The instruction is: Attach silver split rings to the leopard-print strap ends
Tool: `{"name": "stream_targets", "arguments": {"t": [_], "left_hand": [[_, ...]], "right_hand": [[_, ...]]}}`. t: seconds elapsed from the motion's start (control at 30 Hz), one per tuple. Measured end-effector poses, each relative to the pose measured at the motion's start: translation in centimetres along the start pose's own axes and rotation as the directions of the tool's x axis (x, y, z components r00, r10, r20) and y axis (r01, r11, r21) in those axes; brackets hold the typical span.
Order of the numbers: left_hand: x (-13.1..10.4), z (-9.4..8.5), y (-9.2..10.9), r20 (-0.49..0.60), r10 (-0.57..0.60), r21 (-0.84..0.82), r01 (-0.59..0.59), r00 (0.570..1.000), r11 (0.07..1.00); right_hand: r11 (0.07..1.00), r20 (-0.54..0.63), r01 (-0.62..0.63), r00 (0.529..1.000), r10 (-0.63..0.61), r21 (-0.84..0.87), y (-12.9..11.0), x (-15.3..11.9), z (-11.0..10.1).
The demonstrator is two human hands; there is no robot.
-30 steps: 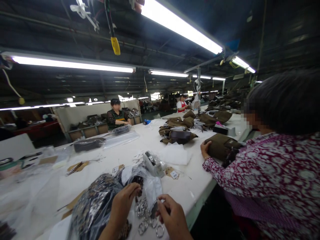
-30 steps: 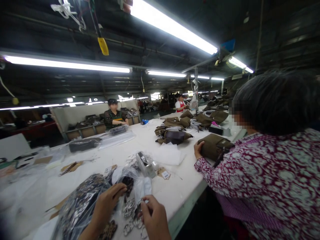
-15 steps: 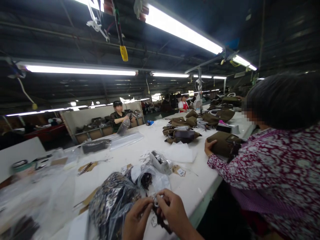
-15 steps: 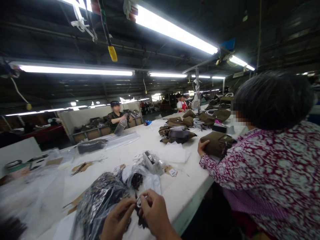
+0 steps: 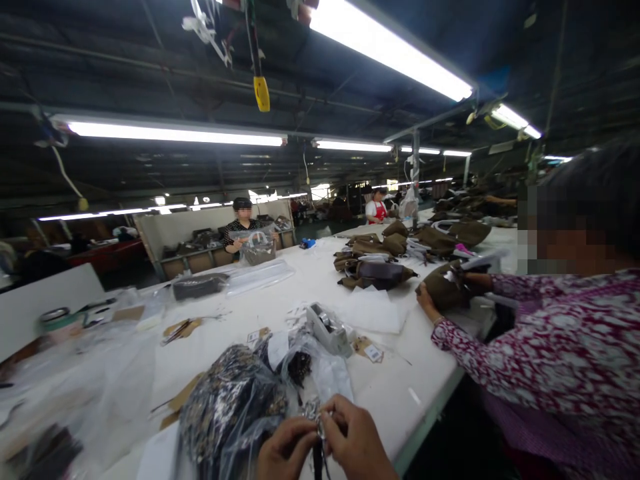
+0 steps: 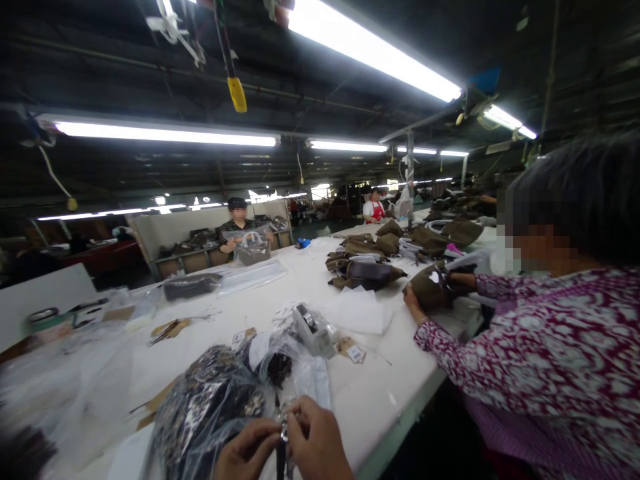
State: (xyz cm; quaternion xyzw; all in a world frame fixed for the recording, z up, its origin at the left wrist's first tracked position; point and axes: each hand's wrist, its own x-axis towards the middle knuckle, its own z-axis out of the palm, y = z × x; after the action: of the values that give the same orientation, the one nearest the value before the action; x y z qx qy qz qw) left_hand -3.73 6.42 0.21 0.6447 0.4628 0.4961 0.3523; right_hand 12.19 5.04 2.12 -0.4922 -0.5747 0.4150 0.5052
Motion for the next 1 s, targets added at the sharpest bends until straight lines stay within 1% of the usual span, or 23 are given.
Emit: {"name": "stream_targets", "arguments": {"t": [0.07, 0.17, 0.23, 0.27, 0.33, 0.4, 0.43, 0.47, 0.53, 0.6, 0.63, 0.67, 0.73, 0.77, 0.8, 0.87, 0.93, 1.0], "left_hand": [[0.5, 0.2, 0.3, 0.031, -0.016, 0.033, 0.015, 0.999, 0.999], [1.0, 0.6, 0.4, 0.067, -0.052, 0.026, 0.051, 0.996, 0.998], [0.9, 0.9, 0.4, 0.076, -0.115, -0.011, 0.116, 0.990, 0.993], [0.7, 1.2, 0.4, 0.080, -0.153, -0.030, 0.155, 0.985, 0.987], [0.4, 1.6, 0.4, 0.077, -0.207, -0.050, 0.211, 0.975, 0.976], [0.2, 1.8, 0.3, 0.066, -0.207, -0.039, 0.210, 0.976, 0.977], [0.2, 1.9, 0.1, 0.060, -0.189, -0.027, 0.191, 0.980, 0.981], [0.2, 1.8, 0.0, 0.058, -0.168, -0.017, 0.169, 0.984, 0.985], [0.2, 1.6, -0.3, 0.054, -0.128, -0.009, 0.128, 0.990, 0.992], [0.2, 1.3, -0.4, 0.048, -0.098, -0.016, 0.099, 0.994, 0.995], [0.1, 1.3, -0.4, 0.048, -0.091, -0.026, 0.093, 0.995, 0.995], [-0.1, 1.2, -0.3, 0.044, -0.091, -0.042, 0.093, 0.995, 0.995], [-0.5, 1.4, 0.0, 0.012, -0.119, -0.091, 0.119, 0.993, 0.989], [-0.8, 1.5, 0.1, -0.023, -0.149, -0.113, 0.146, 0.989, 0.983], [-1.1, 1.6, 0.3, -0.063, -0.194, -0.133, 0.184, 0.979, 0.974], [-1.7, 1.6, 0.6, -0.120, -0.306, -0.182, 0.282, 0.945, 0.942], [-2.4, 1.4, 0.8, -0.118, -0.408, -0.258, 0.368, 0.905, 0.893], [-3.0, 0.8, 1.1, -0.093, -0.467, -0.348, 0.410, 0.880, 0.843]], "right_hand": [[0.998, -0.014, -0.046, 0.999, 0.047, 0.050, -0.1, 0.2, -0.4], [0.969, 0.060, -0.195, 0.980, 0.188, 0.149, 0.3, 0.5, -0.7], [0.955, 0.103, -0.249, 0.967, 0.235, 0.163, 0.7, 0.4, -0.9], [0.963, 0.095, -0.232, 0.971, 0.220, 0.136, 0.8, 0.3, -1.0], [0.993, 0.029, -0.120, 0.992, 0.120, 0.007, 0.7, 0.1, -1.3], [0.991, -0.024, -0.009, 1.000, 0.006, -0.137, 0.6, 0.0, -1.5], [0.985, -0.031, 0.013, 0.999, -0.018, -0.170, 0.6, 0.1, -1.6], [0.987, -0.025, 0.000, 1.000, -0.004, -0.161, 0.7, 0.2, -1.6], [0.992, 0.036, -0.118, 0.992, 0.119, -0.039, 1.1, 0.5, -1.4], [0.957, 0.131, -0.271, 0.957, 0.257, 0.104, 1.7, 0.7, -1.1], [0.934, 0.168, -0.324, 0.939, 0.299, 0.153, 1.9, 0.6, -0.9], [0.920, 0.189, -0.349, 0.930, 0.316, 0.180, 2.1, 0.5, -0.7], [0.927, 0.181, -0.329, 0.937, 0.298, 0.181, 2.4, -0.1, -0.4], [0.940, 0.164, -0.304, 0.946, 0.279, 0.156, 2.4, -0.4, -0.3], [0.955, 0.145, -0.276, 0.955, 0.259, 0.112, 2.4, -0.8, -0.2], [0.979, 0.102, -0.205, 0.973, 0.205, -0.008, 2.5, -1.5, 0.1], [0.986, 0.065, -0.113, 0.991, 0.121, -0.122, 2.7, -2.0, 0.7], [0.983, 0.056, -0.012, 0.998, 0.023, -0.181, 2.9, -2.3, 1.5]]}}
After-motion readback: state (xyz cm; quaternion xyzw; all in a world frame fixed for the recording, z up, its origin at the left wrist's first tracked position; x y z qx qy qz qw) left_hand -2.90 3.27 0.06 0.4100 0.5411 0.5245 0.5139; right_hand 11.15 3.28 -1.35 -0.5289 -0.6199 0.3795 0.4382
